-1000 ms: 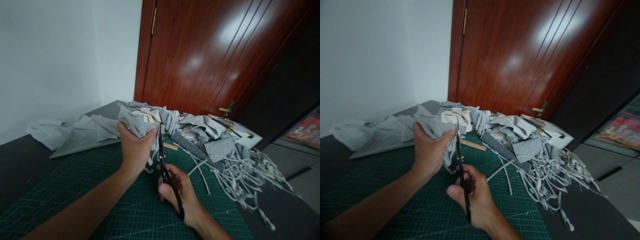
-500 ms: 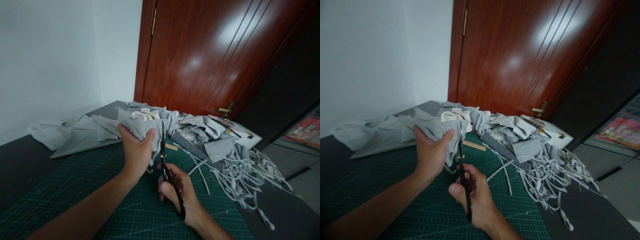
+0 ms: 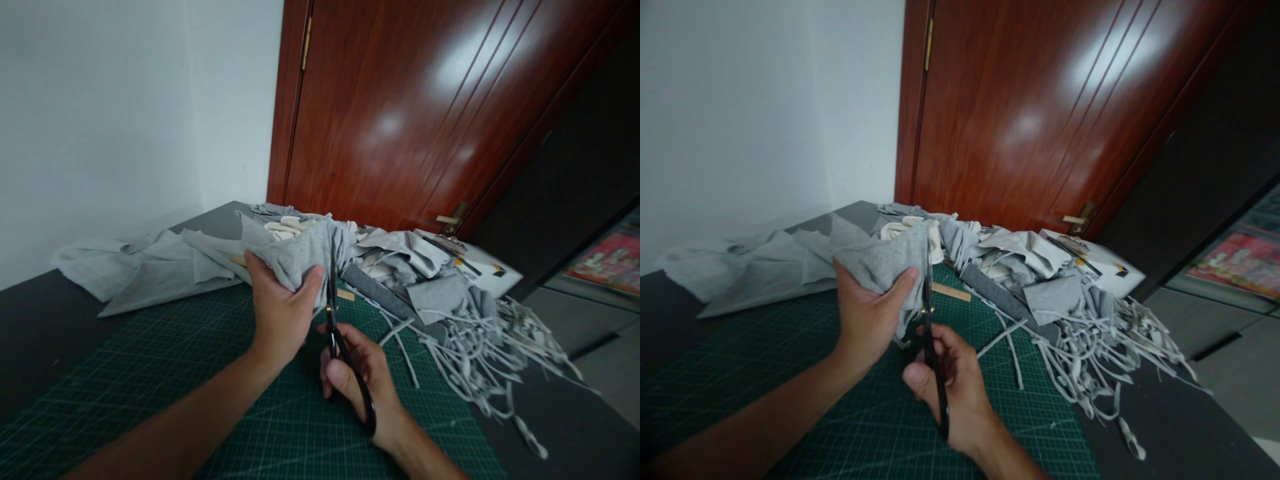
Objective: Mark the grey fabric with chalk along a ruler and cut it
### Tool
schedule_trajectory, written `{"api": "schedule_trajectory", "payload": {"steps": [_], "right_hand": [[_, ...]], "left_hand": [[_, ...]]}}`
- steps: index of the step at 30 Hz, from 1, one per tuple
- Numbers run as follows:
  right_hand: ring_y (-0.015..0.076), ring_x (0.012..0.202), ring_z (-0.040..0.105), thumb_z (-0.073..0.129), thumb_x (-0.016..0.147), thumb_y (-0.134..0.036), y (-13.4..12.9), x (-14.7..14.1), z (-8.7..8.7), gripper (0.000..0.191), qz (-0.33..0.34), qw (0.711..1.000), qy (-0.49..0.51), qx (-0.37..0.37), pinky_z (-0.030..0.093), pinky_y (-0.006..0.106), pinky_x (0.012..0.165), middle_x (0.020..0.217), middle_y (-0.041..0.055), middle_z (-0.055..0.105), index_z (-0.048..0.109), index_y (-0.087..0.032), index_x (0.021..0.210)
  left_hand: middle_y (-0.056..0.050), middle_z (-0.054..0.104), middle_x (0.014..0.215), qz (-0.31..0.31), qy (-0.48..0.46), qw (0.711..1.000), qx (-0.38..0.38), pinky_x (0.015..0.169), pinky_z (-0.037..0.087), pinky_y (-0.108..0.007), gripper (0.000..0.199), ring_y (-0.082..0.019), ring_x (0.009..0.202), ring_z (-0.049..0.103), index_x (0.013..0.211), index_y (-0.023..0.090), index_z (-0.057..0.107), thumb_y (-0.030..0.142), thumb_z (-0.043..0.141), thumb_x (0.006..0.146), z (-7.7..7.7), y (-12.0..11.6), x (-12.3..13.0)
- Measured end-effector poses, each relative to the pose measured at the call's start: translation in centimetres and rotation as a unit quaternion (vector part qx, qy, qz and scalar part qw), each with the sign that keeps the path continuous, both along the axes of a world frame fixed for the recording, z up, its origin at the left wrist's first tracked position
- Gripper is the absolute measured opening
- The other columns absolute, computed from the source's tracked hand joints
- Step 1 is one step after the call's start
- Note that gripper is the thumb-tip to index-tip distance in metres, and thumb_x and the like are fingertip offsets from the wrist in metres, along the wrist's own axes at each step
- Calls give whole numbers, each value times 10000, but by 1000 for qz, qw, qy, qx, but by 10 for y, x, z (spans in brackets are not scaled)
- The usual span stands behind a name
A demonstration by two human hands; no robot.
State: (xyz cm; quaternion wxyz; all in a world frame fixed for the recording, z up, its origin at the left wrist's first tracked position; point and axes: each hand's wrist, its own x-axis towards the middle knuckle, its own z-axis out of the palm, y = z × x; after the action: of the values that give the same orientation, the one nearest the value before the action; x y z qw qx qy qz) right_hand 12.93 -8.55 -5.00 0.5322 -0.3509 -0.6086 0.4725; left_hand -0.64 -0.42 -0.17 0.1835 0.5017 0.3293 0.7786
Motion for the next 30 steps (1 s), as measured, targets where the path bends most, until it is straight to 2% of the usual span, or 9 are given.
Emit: {"api": "schedule_trajectory", "payload": {"steps": [6,14,22,30], "right_hand": [[133,584,504,832,888,-643,0,0,-3,581,4,1000,3,1,393,247,535,740,-23,585,681,-194,1224],[142,591,523,859,856,-647,0,0,-1,606,-6,1000,-12,-2,409,258,547,763,-20,588,683,-202,1229],[114,554,519,876,845,-644,0,0,3,611,-4,1000,-6,-16,448,222,493,756,-31,589,681,-191,1206],[101,545,516,879,860,-612,0,0,2,581,1,1000,13,-6,454,200,484,750,-34,584,678,-191,1206]], "left_hand": [[-105,671,1395,3,3,1000,0,1238,462,-507,663,-307,1334,666,1350,267,512,205,842,779,1,3,-2],[-129,657,1425,4,17,1000,-19,1260,414,-549,722,-341,1367,640,1439,243,504,250,823,792,-6,5,-3],[-126,656,1442,-2,28,1000,-10,1270,402,-558,713,-337,1375,633,1445,245,506,249,812,801,-4,3,-3],[-135,596,1548,-23,12,999,-28,1321,329,-574,852,-371,1507,525,1517,257,458,240,865,769,-8,4,-3]]}}
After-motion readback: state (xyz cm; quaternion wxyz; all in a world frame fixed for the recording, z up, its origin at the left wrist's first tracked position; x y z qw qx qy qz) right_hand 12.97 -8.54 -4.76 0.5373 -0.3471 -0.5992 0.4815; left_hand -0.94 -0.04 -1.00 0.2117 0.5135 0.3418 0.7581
